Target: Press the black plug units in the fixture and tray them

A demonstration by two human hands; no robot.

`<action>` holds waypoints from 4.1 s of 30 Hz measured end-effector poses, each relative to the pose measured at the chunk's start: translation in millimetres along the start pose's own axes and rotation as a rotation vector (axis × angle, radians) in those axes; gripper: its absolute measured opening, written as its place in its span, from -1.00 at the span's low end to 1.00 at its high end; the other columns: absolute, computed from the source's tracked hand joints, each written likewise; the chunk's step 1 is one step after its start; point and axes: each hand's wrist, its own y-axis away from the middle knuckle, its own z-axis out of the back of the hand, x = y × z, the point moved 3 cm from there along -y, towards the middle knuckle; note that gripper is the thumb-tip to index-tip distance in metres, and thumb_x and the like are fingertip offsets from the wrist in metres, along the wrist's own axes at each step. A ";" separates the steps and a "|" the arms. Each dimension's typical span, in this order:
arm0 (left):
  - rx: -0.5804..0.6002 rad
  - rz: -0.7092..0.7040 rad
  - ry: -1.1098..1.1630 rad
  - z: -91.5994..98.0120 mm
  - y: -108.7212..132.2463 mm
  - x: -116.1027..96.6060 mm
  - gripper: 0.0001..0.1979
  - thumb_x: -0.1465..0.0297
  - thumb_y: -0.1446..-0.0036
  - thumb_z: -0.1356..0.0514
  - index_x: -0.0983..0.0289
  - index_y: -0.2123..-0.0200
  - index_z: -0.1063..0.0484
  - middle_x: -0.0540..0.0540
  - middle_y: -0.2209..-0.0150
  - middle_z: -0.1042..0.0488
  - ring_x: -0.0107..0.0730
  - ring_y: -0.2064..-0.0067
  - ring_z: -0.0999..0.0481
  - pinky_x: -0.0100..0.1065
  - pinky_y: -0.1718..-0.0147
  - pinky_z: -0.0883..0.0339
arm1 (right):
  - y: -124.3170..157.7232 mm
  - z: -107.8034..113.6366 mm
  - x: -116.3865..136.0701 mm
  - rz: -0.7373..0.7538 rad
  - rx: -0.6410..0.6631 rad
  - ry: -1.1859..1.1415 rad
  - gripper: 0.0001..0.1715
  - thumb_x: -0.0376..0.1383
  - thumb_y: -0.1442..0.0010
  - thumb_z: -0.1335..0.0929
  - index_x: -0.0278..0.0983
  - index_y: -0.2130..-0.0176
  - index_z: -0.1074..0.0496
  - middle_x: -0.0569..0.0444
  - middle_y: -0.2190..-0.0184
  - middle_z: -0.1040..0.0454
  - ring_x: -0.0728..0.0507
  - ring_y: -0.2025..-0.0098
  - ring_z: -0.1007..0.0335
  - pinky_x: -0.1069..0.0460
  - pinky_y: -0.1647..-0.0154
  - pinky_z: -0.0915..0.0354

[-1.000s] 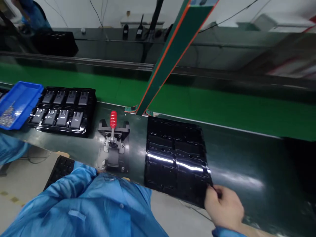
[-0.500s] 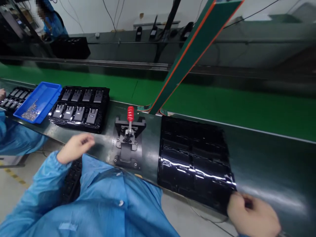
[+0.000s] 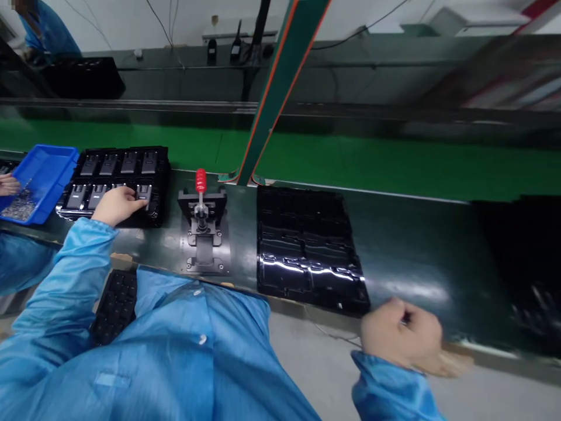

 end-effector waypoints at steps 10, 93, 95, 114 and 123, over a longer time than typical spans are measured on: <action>0.023 -0.004 0.163 5.4 -9.4 6.0 -0.72 0.11 -0.17 -0.32 0.22 0.37 -0.55 0.03 0.48 -0.52 -0.28 0.42 -0.45 -0.31 0.39 -0.20 | -8.1 15.2 78.1 0.168 -0.256 -0.314 -0.74 -0.06 -0.07 -0.33 -0.17 0.49 -0.33 -0.01 0.55 -0.38 -0.24 0.43 -0.38 -0.16 0.29 -0.34; 0.056 -0.523 0.159 -169.5 163.6 -37.7 0.03 -0.01 -0.17 -0.43 0.33 -0.51 -0.11 0.54 -0.52 -0.17 0.34 -0.51 -0.23 0.35 -0.50 0.03 | 120.5 -54.6 241.7 0.201 0.595 -0.590 -0.38 -0.23 -0.28 -0.42 -0.22 -0.29 -0.35 -0.26 -0.33 -0.40 -0.44 -0.41 -0.31 -0.49 -0.43 -0.30; 0.064 -0.565 0.128 -170.6 160.6 -36.2 0.06 0.01 -0.15 -0.45 0.34 -0.52 -0.09 0.56 -0.54 -0.12 0.34 -0.54 -0.19 0.36 -0.51 0.06 | 119.2 -52.8 243.1 0.215 0.576 -0.561 -0.36 -0.23 -0.29 -0.41 -0.25 -0.31 -0.34 -0.29 -0.37 -0.37 -0.45 -0.43 -0.28 -0.49 -0.47 -0.25; 0.018 -0.665 0.057 -183.3 146.1 -28.2 0.05 -0.01 -0.28 -0.35 0.33 -0.58 0.07 0.60 -0.55 -0.05 0.33 -0.53 -0.21 0.37 -0.47 0.00 | 107.0 -79.9 280.0 0.139 0.741 -0.752 -0.35 -0.23 -0.32 -0.44 -0.20 -0.34 -0.38 -0.20 -0.44 -0.35 -0.33 -0.48 -0.31 -0.32 -0.48 -0.34; 0.022 -0.664 0.105 -182.9 96.1 -50.6 0.14 0.00 -0.26 -0.37 0.38 -0.60 0.19 0.63 -0.55 -0.04 0.28 -0.57 -0.13 0.32 -0.48 -0.05 | 40.6 -102.2 307.5 -0.114 0.670 -0.982 -0.45 -0.13 -0.33 -0.45 -0.24 -0.23 -0.41 -0.22 -0.25 -0.53 -0.32 -0.28 -0.53 -0.31 -0.35 -0.47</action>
